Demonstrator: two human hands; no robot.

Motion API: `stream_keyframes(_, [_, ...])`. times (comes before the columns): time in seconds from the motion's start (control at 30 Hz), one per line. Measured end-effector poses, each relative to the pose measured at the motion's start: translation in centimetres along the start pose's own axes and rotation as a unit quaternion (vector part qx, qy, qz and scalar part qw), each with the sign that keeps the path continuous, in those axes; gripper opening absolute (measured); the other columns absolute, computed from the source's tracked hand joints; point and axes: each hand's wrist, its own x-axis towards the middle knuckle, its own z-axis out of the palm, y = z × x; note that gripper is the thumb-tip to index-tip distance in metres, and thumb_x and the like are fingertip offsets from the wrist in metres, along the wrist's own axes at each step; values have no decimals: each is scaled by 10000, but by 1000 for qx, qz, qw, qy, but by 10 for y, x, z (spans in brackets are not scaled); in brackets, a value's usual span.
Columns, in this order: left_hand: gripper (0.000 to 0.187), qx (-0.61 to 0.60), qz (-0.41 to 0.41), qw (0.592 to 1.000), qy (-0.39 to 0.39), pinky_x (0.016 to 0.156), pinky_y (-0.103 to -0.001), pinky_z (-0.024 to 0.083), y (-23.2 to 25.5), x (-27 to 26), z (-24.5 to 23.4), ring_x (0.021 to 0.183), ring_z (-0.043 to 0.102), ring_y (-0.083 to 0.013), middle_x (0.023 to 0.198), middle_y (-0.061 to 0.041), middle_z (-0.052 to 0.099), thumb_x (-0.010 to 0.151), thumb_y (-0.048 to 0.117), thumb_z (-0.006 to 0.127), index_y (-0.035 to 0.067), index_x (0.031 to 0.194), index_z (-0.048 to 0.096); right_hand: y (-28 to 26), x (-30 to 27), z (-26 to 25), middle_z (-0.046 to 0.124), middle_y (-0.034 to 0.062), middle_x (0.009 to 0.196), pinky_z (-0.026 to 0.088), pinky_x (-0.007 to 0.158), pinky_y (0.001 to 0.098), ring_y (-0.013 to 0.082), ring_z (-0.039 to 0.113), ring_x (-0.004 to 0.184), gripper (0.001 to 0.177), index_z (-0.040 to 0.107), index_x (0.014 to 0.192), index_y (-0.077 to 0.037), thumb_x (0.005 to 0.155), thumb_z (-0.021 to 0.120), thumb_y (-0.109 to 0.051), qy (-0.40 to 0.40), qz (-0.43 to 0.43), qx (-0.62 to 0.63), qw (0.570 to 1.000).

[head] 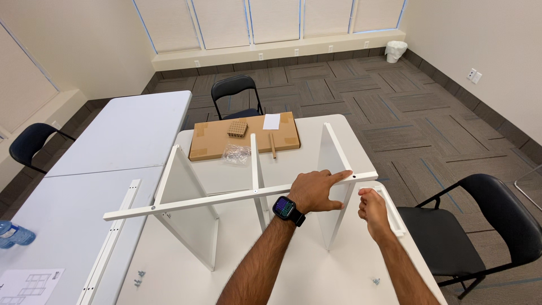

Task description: The person assembles a white shelving unit by connecting vertical panels with horizontal rails and securing them with screws. They align parts, insert fasteners, and tighten connections by hand to build the frame.

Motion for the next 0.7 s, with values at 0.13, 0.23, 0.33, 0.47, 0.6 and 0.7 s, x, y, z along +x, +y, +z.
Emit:
stream_keyframes(0.13, [889, -6, 1, 1000, -4, 1077, -584, 568, 0, -2, -2, 1267, 709, -325, 1375, -59, 691, 951, 624, 655, 470, 1727, 250, 2, 1, 8, 292, -43, 845, 211, 483, 217, 91, 293, 676, 195, 638, 1123, -61, 1031, 478, -126, 12, -17, -53, 998])
stream_keyframes(0.23, [892, -5, 2, 1000, 3, 1069, -579, 572, -1, -3, -1, 1249, 712, -326, 1362, -60, 694, 947, 621, 667, 459, 1727, 265, -18, 39, -14, 421, -39, 828, 309, 477, 196, 113, 407, 647, 304, 654, 1234, -62, 1140, 423, -236, 6, 17, -45, 999])
stream_keyframes(0.33, [900, -8, 4, 1000, -2, 1068, -603, 568, -3, -1, -4, 1255, 706, -352, 1367, -77, 693, 944, 620, 660, 448, 1731, 257, -94, 36, -11, 310, -115, 806, 280, 454, 95, -7, 356, 608, 622, 629, 1200, -93, 1195, 379, -662, -90, -23, -37, 995])
stream_keyframes(0.47, [899, -10, 4, 1000, -4, 1068, -597, 568, 0, -2, -5, 1248, 704, -345, 1360, -68, 687, 945, 616, 659, 455, 1730, 252, -139, 70, 23, 382, -18, 695, 325, 415, 245, 88, 348, 527, 652, 748, 1151, -66, 1109, 652, -710, -91, -103, -185, 973])
stream_keyframes(0.6, [895, -16, 2, 1000, -5, 1087, -583, 557, -1, 0, -2, 1263, 697, -331, 1357, -57, 689, 955, 616, 654, 477, 1730, 229, -150, 78, 84, 821, 201, 1158, 575, 1024, 513, 442, 733, 1249, 847, 852, 1165, -183, 989, 481, -923, -44, -119, -626, 770])
stream_keyframes(0.7, [889, -12, 1, 1000, 0, 1086, -583, 559, -1, -2, -2, 1267, 696, -330, 1359, -51, 689, 953, 621, 653, 483, 1724, 234, -141, 86, 107, 808, 230, 1247, 605, 1024, 530, 428, 726, 1295, 783, 831, 1210, -119, 948, 577, -811, -61, -89, -683, 723])
